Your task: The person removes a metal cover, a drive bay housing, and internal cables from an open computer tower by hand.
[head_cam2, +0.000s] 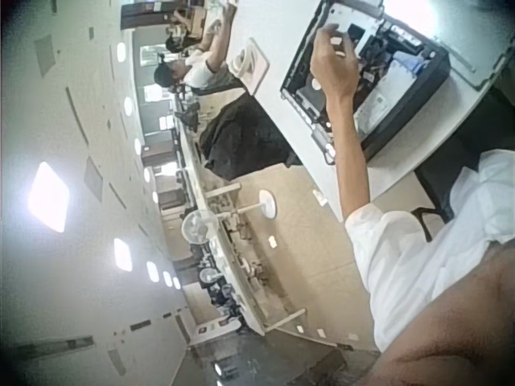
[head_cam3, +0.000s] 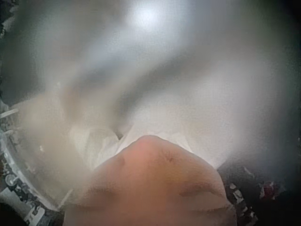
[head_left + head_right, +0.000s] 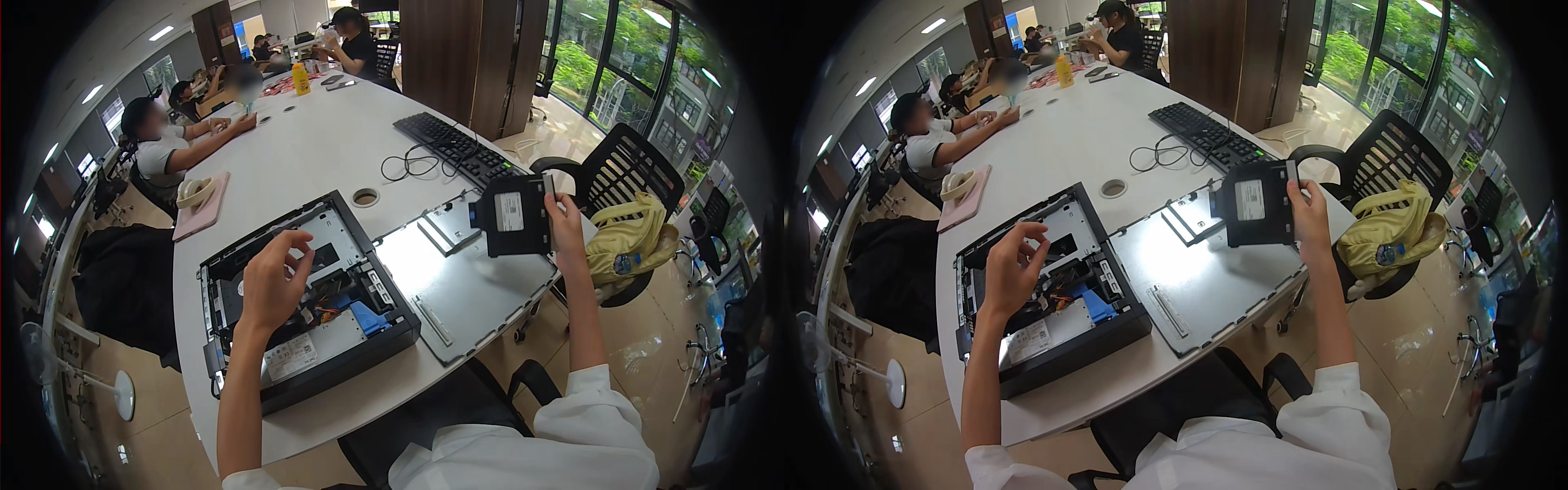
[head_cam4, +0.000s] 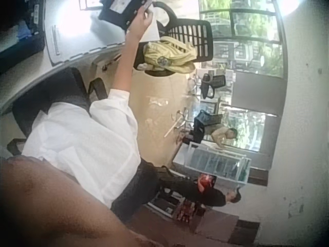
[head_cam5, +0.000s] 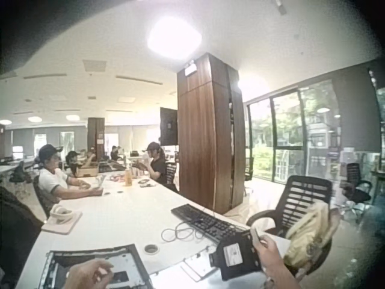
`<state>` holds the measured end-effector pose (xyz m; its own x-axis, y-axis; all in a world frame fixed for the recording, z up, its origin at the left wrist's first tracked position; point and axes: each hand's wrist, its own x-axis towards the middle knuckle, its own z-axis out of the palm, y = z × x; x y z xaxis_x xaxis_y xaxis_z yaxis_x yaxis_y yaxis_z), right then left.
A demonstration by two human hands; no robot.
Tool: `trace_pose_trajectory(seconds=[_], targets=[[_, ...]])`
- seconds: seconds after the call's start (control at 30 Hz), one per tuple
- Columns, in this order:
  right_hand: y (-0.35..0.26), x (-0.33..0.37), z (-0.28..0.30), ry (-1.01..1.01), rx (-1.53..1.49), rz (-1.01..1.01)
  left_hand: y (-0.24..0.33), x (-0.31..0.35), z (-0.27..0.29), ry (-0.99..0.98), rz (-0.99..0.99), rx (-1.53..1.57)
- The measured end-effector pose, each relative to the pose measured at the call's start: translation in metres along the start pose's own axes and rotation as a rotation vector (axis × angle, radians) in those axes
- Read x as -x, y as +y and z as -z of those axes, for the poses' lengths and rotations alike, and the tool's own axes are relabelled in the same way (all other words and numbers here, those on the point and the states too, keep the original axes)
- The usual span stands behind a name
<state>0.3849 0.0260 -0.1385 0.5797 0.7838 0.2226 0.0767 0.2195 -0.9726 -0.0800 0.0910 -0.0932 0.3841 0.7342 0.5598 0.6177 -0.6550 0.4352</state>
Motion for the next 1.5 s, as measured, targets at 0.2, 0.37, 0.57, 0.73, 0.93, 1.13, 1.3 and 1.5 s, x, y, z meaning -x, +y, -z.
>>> trace_pose_trajectory(seconds=[0.2,0.37,0.57,0.73,0.93,1.13,1.3,1.5], targets=[[0.03,-0.002,0.01,-0.283,0.166,-0.298,-0.007,0.005,-0.001,0.025,-0.029,-0.072],[0.038,0.002,-0.001,-0.292,0.383,-0.259,-0.003,0.004,-0.002,-0.017,-0.062,-0.154],[0.035,0.011,-0.011,-0.311,1.043,0.166,-0.003,0.005,-0.004,-0.019,-0.077,-0.186],[0.02,0.026,-0.019,-0.336,0.981,0.113,-0.001,0.005,0.0,-0.034,-0.073,-0.205],[-0.002,0.068,-0.04,-0.496,1.095,0.231,-0.005,0.003,0.0,-0.022,-0.082,-0.209],[0.003,0.065,-0.034,-0.507,1.149,0.187,-0.002,0.005,0.001,-0.039,-0.085,-0.208],[0.005,0.058,-0.029,-0.467,1.139,0.145,-0.002,0.007,0.001,-0.07,-0.08,-0.219],[0.014,0.053,-0.019,-0.509,1.062,0.235,-0.006,0.006,-0.001,-0.105,-0.065,-0.248]])
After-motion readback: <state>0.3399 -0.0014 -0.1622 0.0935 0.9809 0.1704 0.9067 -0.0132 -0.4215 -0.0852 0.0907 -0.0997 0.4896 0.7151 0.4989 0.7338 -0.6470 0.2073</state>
